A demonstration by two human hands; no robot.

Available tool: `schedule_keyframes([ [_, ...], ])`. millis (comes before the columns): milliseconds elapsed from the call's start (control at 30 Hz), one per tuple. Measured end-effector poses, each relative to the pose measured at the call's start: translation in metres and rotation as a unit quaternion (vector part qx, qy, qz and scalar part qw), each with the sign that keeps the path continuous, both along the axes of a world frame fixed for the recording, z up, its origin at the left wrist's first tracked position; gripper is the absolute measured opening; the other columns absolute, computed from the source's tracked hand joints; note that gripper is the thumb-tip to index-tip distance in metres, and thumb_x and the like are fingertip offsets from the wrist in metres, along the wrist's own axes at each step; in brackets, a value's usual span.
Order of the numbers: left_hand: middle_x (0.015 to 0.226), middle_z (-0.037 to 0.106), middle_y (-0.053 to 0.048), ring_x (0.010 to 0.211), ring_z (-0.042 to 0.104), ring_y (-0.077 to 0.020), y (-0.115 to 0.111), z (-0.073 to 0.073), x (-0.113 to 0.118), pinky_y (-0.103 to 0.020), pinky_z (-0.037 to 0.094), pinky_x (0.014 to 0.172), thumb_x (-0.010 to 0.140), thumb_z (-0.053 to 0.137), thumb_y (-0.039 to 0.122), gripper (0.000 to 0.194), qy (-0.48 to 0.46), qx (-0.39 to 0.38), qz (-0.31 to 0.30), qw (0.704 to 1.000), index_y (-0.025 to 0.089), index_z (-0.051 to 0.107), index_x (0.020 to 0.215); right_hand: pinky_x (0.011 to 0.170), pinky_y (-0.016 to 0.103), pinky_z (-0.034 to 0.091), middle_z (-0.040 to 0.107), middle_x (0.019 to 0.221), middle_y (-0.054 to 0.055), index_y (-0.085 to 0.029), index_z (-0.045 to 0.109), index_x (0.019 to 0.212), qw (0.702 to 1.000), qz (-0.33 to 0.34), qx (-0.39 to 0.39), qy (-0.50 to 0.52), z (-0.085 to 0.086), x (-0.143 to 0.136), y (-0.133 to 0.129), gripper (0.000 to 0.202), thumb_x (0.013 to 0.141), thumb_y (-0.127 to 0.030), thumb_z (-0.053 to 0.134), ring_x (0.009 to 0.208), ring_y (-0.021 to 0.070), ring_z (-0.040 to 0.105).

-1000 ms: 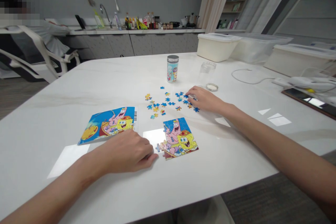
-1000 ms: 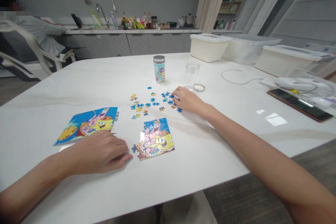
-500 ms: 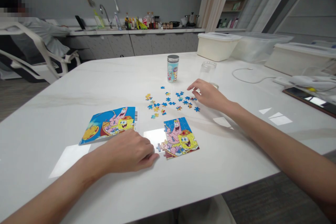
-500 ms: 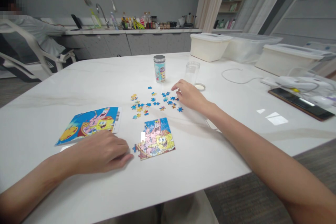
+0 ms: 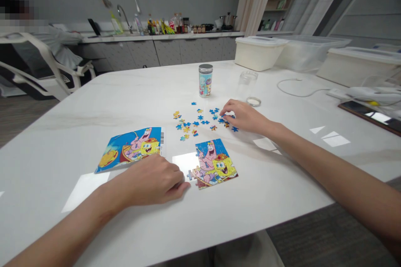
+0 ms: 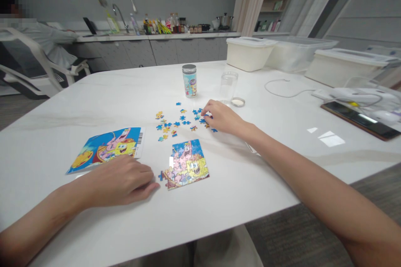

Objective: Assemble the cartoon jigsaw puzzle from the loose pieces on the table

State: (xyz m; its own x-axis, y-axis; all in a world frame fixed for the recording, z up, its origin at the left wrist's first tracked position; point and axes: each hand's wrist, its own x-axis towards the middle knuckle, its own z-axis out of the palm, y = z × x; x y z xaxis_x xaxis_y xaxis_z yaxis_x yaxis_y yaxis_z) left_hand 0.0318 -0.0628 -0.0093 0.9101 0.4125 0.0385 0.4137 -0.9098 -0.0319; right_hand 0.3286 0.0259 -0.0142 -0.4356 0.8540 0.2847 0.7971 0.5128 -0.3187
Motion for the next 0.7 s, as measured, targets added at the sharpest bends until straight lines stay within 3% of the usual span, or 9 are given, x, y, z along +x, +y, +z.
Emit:
schedule_keyframes([
  [167,0.047,0.052,0.002,0.038,0.039,-0.0093,0.000,0.000,0.000,-0.032,0.024,0.044,0.092,0.040,0.029,0.040,0.000,0.000,-0.002,1.000,0.018,0.053,0.055,0.090,0.040,0.043,0.060,0.100,0.007,-0.023,0.066,0.092,0.999,0.031,0.003,0.008,0.000,-0.004,-0.003,0.017,0.083,-0.016,0.052,0.097,0.0231,0.057],
  [433,0.047,0.055,0.001,0.038,0.038,-0.0095,0.000,-0.001,0.000,-0.031,0.021,0.045,0.090,0.044,0.028,0.037,0.034,0.001,0.008,0.999,0.018,0.053,0.056,0.097,0.040,0.040,0.059,0.117,0.006,-0.026,0.063,0.105,0.989,0.142,-0.044,-0.023,0.000,-0.012,-0.012,0.021,0.089,-0.022,0.049,0.110,0.0220,0.054],
  [700,0.048,0.055,0.002,0.038,0.040,-0.0099,0.000,0.000,0.000,-0.032,0.020,0.045,0.090,0.044,0.028,0.037,0.040,0.011,0.005,0.999,0.018,0.055,0.056,0.089,0.037,0.044,0.061,0.102,0.007,-0.024,0.063,0.097,0.992,0.119,-0.029,-0.025,-0.002,-0.009,-0.009,0.019,0.089,-0.017,0.047,0.100,0.0213,0.056],
])
